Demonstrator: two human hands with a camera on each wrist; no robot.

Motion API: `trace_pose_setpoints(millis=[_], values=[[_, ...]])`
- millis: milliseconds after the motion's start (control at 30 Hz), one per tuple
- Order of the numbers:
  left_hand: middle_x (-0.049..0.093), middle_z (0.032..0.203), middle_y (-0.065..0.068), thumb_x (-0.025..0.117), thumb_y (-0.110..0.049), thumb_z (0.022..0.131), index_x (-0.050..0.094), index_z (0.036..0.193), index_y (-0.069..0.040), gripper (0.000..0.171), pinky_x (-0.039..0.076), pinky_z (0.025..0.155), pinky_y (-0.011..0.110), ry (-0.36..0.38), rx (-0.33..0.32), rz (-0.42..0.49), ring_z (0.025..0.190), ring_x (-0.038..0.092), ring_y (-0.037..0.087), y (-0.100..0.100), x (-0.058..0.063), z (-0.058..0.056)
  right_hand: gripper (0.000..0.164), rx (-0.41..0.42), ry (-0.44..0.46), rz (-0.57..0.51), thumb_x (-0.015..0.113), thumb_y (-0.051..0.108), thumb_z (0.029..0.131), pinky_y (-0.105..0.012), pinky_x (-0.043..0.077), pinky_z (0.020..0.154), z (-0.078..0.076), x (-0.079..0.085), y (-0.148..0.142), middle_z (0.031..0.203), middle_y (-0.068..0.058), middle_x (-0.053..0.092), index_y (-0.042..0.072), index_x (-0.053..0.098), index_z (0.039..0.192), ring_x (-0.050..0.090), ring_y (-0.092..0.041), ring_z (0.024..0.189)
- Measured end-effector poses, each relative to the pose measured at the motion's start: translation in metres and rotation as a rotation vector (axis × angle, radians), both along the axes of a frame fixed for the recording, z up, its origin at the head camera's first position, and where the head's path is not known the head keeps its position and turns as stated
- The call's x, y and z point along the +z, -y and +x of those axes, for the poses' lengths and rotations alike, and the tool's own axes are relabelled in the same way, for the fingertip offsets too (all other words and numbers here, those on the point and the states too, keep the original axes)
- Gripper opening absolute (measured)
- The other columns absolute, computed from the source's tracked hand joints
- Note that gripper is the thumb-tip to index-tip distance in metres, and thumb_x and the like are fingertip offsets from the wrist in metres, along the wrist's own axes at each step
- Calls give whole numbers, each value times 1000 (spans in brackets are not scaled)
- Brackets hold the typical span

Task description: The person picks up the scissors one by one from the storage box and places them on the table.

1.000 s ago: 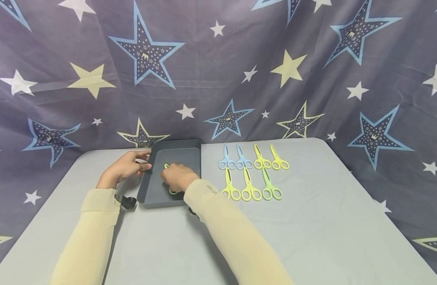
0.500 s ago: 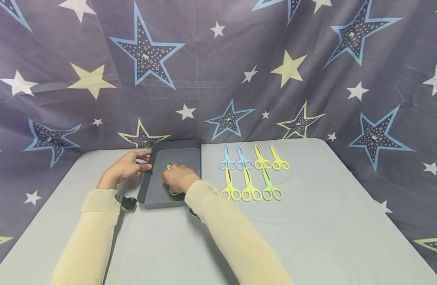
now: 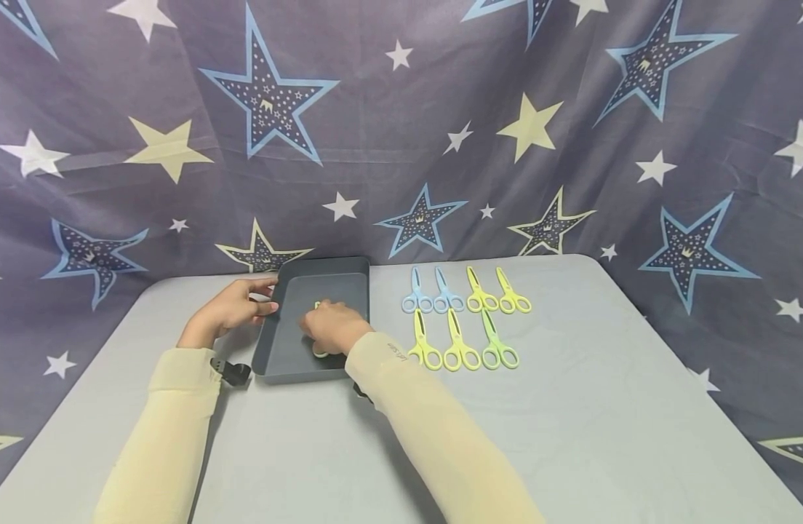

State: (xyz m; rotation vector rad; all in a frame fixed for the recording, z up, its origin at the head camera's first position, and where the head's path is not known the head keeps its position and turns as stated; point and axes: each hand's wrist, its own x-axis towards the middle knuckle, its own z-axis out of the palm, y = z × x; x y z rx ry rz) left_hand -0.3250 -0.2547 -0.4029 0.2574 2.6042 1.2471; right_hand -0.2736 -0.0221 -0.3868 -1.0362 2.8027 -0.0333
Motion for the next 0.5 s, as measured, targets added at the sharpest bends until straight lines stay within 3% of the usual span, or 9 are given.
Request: trace_pose_setpoints(millis=[267, 500], values=[[47, 143, 35, 64, -4, 99, 31, 157, 5, 68, 62, 80, 33, -3, -10, 9, 98, 68, 25, 1, -1, -1, 19, -1, -38, -1, 78, 21, 91, -33, 50, 71, 1, 1, -2, 90, 1, 58, 20, 60, 85, 56, -20, 86], [47, 143, 36, 65, -4, 99, 32, 157, 5, 68, 62, 77, 32, -4, -10, 8, 96, 68, 25, 1, 0, -1, 15, -5, -49, 21, 78, 20, 92, -33, 54, 74, 2, -1, -2, 93, 0, 63, 18, 66, 99, 61, -20, 88]])
